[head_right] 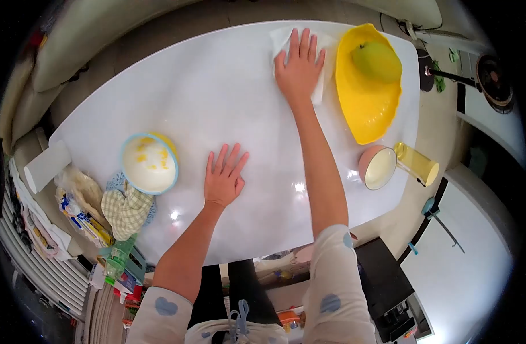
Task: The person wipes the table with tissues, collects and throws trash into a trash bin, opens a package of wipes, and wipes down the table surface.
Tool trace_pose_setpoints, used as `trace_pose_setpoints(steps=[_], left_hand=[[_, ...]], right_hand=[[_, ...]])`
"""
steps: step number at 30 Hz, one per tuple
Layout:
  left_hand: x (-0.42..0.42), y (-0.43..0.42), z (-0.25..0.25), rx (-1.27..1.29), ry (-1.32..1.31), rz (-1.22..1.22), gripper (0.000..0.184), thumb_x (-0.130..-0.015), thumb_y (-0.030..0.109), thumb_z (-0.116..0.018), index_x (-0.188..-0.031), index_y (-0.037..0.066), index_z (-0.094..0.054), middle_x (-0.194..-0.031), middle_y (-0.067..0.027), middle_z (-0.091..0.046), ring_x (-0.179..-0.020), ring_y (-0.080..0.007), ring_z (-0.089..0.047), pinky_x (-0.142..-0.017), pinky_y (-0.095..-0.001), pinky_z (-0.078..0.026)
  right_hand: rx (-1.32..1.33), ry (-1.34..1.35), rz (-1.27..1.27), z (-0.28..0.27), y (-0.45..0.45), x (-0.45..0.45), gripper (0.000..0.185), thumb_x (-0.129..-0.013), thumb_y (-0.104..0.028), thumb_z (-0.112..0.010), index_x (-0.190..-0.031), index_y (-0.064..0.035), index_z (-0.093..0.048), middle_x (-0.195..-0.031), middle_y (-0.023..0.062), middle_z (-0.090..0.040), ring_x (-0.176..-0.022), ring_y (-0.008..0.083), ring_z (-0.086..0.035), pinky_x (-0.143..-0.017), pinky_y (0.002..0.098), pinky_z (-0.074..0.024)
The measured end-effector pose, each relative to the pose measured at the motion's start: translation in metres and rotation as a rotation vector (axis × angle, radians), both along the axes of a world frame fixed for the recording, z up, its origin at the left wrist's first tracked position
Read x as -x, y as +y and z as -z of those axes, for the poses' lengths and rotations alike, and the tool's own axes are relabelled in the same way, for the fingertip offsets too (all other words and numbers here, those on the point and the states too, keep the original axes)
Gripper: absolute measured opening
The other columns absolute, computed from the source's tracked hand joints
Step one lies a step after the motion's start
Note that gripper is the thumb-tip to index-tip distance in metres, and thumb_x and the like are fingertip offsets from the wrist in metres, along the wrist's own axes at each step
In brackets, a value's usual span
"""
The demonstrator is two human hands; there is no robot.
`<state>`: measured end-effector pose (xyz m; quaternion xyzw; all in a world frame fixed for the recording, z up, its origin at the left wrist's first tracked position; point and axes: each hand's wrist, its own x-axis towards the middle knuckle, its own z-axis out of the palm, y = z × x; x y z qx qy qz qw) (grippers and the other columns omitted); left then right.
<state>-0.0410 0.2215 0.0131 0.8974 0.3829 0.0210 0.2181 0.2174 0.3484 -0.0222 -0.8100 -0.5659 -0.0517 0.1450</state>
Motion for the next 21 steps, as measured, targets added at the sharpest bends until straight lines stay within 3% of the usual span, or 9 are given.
trace_pose_setpoints(steps=[2,6,9,16,21], left_hand=[[0.000,0.000,0.000,0.049,-0.002,0.004,0.059,-0.071,0.013,-0.047,-0.127,0.024,-0.039,-0.138,0.0020,-0.027,-0.126,-0.0230,-0.026,-0.104,-0.0449,-0.020],[0.000,0.000,0.000,0.026,0.006,0.003,0.059,-0.071,0.013,-0.048,-0.128,0.025,-0.038,-0.138,0.0019,-0.027,-0.126,-0.0226,-0.025,-0.104,-0.0452,-0.020],[-0.001,0.000,-0.001,0.034,0.015,0.011,0.059,-0.070,0.013,-0.048,-0.128,0.024,-0.038,-0.138,0.0013,-0.027,-0.126,-0.0228,-0.026,-0.104,-0.0454,-0.020],[-0.001,0.000,0.001,0.037,-0.025,-0.006,0.059,-0.069,0.012,-0.048,-0.126,0.023,-0.041,-0.138,0.0011,-0.028,-0.126,-0.0235,-0.026,-0.104,-0.0456,-0.020],[-0.001,0.000,-0.001,0.046,-0.019,0.000,0.059,-0.069,0.011,-0.048,-0.126,0.023,-0.041,-0.138,0.0011,-0.028,-0.126,-0.0232,-0.026,-0.103,-0.0453,-0.020]], right_hand=[[-0.114,-0.033,0.110,0.008,0.035,0.008,0.055,-0.080,-0.030,-0.042,-0.130,-0.0091,-0.035,-0.137,0.0116,-0.029,-0.127,0.0280,-0.025,-0.103,0.0497,-0.0128],[-0.090,0.030,-0.149,0.004,0.056,0.073,0.053,-0.080,-0.031,-0.042,-0.127,-0.0081,-0.039,-0.137,0.0118,-0.030,-0.126,0.0274,-0.027,-0.103,0.0493,-0.0144],[-0.099,0.117,-0.173,-0.001,0.042,0.078,0.052,-0.080,-0.030,-0.041,-0.127,-0.0075,-0.039,-0.136,0.0124,-0.030,-0.127,0.0281,-0.026,-0.103,0.0490,-0.0142],[-0.109,-0.046,0.272,0.010,0.047,-0.016,0.056,-0.082,-0.034,-0.039,-0.130,-0.0051,-0.034,-0.138,0.0175,-0.024,-0.129,0.0307,-0.021,-0.104,0.0483,-0.0106],[-0.120,-0.031,0.338,0.017,0.057,-0.057,0.056,-0.082,-0.034,-0.039,-0.130,-0.0054,-0.035,-0.139,0.0181,-0.023,-0.129,0.0324,-0.020,-0.104,0.0494,-0.0106]])
